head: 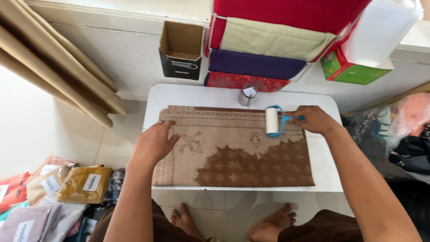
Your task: The person uses a lint roller to clean a brown patterned fabric laid out on a white table. They then fold the fabric into a small square and place it into a clear plastic bag. Finally, they seal the bag and place a white label on it.
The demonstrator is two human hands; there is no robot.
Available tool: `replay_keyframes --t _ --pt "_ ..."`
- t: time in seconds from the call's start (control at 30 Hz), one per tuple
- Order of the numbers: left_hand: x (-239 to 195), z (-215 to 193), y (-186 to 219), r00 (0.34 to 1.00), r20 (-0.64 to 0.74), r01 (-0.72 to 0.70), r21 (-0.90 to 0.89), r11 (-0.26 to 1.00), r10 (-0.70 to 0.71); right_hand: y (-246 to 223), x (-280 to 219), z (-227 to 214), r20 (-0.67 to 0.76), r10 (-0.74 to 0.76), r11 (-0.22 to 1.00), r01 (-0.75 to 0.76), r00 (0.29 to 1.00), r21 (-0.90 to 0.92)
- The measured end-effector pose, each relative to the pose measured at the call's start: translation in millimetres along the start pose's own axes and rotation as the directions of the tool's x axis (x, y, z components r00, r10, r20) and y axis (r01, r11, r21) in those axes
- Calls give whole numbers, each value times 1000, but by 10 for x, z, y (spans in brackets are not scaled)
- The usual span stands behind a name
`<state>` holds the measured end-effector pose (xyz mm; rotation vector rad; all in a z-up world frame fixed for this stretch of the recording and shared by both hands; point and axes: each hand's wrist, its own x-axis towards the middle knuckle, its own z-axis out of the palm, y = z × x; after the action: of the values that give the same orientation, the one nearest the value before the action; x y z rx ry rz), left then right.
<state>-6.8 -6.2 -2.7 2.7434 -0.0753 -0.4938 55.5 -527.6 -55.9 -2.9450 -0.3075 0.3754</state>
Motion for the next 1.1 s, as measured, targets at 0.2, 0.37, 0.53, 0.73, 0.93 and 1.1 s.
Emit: replay_keyframes --t 0.2,0.37,0.53,0.73,0.93,1.1 --pt "8 -62 -63 999 -28 39 3 999 -39 -1227 552 -39 74 -222 974 218 972 55" --pt "44 -44 -112 996 -55 64 1 998 -64 -2313 1078 317 37 -400 910 392 916 133" --pt "227 134 -245 996 -71 49 -7 999 -49 -3276 1327 652 75 -395 907 376 916 191" --pt "60 108 -40 990 129 68 -36 997 -63 -3469 918 270 47 -440 894 432 897 114" --pt "-9 276 309 901 428 -100 53 994 68 -3142 481 -733 -556 -456 844 536 695 -22" --pt "13 472 360 891 453 -132 174 976 40 -3082 490 -1530 -643 -447 894 301 622 -331"
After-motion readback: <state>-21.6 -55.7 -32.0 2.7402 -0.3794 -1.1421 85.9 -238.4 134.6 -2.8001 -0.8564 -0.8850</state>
